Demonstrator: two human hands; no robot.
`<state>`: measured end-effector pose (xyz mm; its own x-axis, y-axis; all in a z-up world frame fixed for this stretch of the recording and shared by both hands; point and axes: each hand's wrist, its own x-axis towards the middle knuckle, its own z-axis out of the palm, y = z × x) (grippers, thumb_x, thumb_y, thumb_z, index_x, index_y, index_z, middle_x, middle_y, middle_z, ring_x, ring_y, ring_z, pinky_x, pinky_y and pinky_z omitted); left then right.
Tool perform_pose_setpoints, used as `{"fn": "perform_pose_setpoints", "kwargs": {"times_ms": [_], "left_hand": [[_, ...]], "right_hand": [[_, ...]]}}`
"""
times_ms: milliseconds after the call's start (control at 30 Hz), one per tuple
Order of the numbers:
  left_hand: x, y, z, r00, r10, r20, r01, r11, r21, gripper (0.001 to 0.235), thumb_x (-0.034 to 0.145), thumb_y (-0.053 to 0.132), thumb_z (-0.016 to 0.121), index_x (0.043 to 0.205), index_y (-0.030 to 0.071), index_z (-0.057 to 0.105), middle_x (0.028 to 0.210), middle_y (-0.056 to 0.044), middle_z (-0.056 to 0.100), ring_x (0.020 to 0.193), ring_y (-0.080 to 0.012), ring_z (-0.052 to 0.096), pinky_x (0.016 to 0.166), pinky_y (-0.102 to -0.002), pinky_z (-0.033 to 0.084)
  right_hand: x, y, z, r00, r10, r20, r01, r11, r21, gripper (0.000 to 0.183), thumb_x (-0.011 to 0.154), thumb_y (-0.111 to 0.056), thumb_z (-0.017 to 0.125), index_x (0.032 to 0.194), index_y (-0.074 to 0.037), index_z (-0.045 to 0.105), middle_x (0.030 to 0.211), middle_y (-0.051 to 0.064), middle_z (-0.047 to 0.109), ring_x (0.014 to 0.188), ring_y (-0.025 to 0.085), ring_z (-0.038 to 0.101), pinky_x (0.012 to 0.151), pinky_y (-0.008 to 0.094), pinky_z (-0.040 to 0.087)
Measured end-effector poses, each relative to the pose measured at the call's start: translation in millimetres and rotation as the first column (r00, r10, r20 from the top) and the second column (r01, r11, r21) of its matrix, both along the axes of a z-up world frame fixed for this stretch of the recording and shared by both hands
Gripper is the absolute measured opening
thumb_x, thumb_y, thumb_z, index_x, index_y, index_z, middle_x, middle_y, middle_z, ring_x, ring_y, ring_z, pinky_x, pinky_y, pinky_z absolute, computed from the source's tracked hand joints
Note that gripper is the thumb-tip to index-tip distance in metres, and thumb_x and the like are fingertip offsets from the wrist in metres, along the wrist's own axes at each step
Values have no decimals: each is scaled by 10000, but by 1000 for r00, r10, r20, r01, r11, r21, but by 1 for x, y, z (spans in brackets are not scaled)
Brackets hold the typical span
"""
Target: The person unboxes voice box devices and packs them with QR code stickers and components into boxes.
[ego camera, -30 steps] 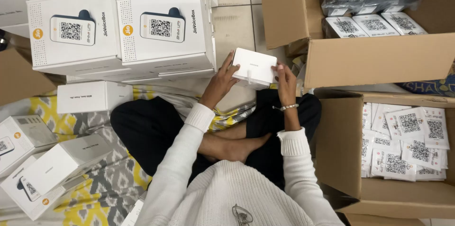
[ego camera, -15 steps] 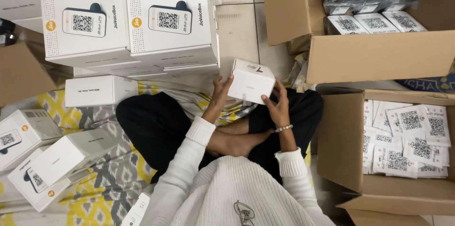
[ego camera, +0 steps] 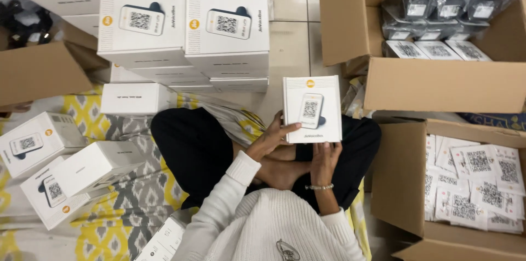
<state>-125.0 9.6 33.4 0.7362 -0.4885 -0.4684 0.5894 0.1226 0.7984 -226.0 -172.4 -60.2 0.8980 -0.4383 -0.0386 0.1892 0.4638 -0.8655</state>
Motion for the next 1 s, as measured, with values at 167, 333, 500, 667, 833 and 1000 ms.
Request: {"fn": "perform_pose_setpoints", "kwargs": {"times_ms": [167,333,500,667,833,1000], "left_hand": [[-23,13,95,859,65,508,14,988,-151,1208,833,425,812,1618,-32,16,1556,-322,327,1486,-442,340,1204,-526,346],[-20,46,177,730,155,666,-22,979,-205,1251,863,395,784,1638,-21,-106,1613,-320,255,1535,-447,293,1245,-521,308],[14,103,228,421,455,785,-368,876,-310,1236,954,367,714,1633,-24,-242,1683,-307,153,1550,-440,293,1292,-528,298],[86,195,232,291,574,765,-582,741,-335,1215,1015,509,600,1580,-72,-306,1690,-348,-151,1596,-465,-57,1323,-541,27],[154,290,215,293,529,796,-783,611,-118,1186,992,619,483,1555,-102,-272,1630,-356,-354,1521,-424,-360,1244,-541,-113],[208,357,211,170,479,861,-883,463,-83,1101,1034,560,501,1568,-112,-190,1641,-374,-281,1530,-448,-339,1254,-554,-109]], "right_hand": [[-1,47,160,989,9,150,-17,998,53,689,1010,-290,647,1571,-71,310,1550,131,445,1425,275,471,1199,445,399],[40,58,215,960,126,250,-122,992,-32,774,966,-442,710,1525,11,422,1482,127,541,1375,273,535,1197,451,425],[123,118,296,901,351,256,-337,937,-98,687,966,-471,663,1436,10,520,1368,134,641,1251,230,636,1093,379,521],[231,215,350,749,624,225,-599,782,-174,719,975,-387,695,1484,8,377,1424,171,555,1324,282,580,1107,454,531],[342,315,365,711,700,-74,-693,679,-240,783,880,-530,645,1431,-54,356,1426,227,463,1290,403,552,911,613,603],[424,409,361,661,703,-263,-739,552,-386,892,772,-592,649,1448,-54,427,1363,271,453,1222,488,511,835,608,558]]}}
